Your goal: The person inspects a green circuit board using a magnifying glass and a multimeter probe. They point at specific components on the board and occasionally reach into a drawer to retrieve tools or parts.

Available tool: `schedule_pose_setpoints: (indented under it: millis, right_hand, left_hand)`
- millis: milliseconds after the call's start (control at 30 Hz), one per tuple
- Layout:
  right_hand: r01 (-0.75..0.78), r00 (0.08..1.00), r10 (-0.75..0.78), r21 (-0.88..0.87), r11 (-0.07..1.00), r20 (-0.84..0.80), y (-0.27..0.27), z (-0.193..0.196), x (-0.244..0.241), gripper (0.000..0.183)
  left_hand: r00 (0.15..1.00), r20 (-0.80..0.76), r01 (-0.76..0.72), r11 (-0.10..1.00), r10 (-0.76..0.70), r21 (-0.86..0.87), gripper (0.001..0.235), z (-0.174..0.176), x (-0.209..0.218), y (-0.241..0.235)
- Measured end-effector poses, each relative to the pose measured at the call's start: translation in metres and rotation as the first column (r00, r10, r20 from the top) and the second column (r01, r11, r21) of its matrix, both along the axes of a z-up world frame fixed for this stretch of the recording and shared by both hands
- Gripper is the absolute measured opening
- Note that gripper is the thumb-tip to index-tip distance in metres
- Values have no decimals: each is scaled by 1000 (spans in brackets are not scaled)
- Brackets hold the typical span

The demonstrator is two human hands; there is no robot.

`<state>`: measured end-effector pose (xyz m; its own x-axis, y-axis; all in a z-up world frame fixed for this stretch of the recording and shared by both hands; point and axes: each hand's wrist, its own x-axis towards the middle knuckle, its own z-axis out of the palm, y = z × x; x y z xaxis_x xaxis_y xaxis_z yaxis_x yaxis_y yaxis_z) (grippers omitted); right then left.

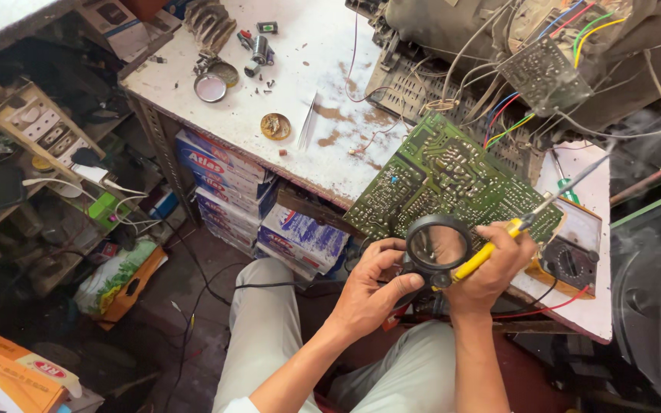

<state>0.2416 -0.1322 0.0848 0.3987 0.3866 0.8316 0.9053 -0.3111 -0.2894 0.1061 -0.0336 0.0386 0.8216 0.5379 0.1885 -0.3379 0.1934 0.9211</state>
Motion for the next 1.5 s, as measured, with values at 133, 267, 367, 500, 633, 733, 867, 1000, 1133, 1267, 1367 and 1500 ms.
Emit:
schedule_pose_setpoints:
  millis: [133, 267, 367, 500, 633, 733, 867, 1000, 1133, 1267, 1367, 1500]
  right_hand:
    - [55, 998, -54, 36, 998, -15, 6, 3, 3, 50]
    - [52, 998, -51, 55, 997, -23, 8, 2, 5, 47]
    - [64, 998, -64, 71, 995, 3, -5, 1, 2, 36]
    - [79, 992, -84, 62, 995, 90, -44, -4, -16, 32]
    - [-137, 871, 331, 468, 873, -362, -89, -11, -40, 40]
    - [-117, 683, 481, 567, 815, -550, -118, -15, -54, 28]
    - [-17, 654, 380, 490, 872, -654, -118, -31, -66, 14]
    - [40, 732, 189, 318, 947, -655, -99, -36, -78, 18]
    - [16, 770, 144, 245, 969, -621, -85, -21, -80, 22]
    - [16, 778, 115, 203, 979, -617, -77, -9, -81, 23]
    - [22, 780, 78, 152, 988, -621, -74, -6, -81, 23]
    - [10, 766, 104, 175, 985, -634, -71, -3, -79, 22]
  left_hand:
    - [999, 33, 25, 997, -23, -70, 35, -2, 2, -1]
    - [999, 29, 46, 994, -43, -98, 34, 0, 2, 1]
    - [998, 37, 54, 996, -51, -77, 35, 1, 2, 1]
    - [997, 41, 65, 997, -63, -40, 34, 3, -1, 3]
    - [994, 66, 96, 991, -90, -90, 34, 1, -1, 5]
    - [992, 73, 108, 985, -99, -131, 34, -1, -1, 3]
    - [997, 68, 52, 997, -48, -58, 35, -4, 1, -2]
    - [998, 42, 53, 996, -50, -73, 35, -5, 2, -4]
    - [998, 63, 24, 999, -22, -25, 36, -5, 3, -4]
    - [998, 38, 52, 996, -49, -71, 37, -4, 3, -1]
    - [998, 35, 57, 996, -54, -75, 36, -4, 4, -2]
    - [994, 72, 95, 984, -84, -150, 38, -3, 4, -2]
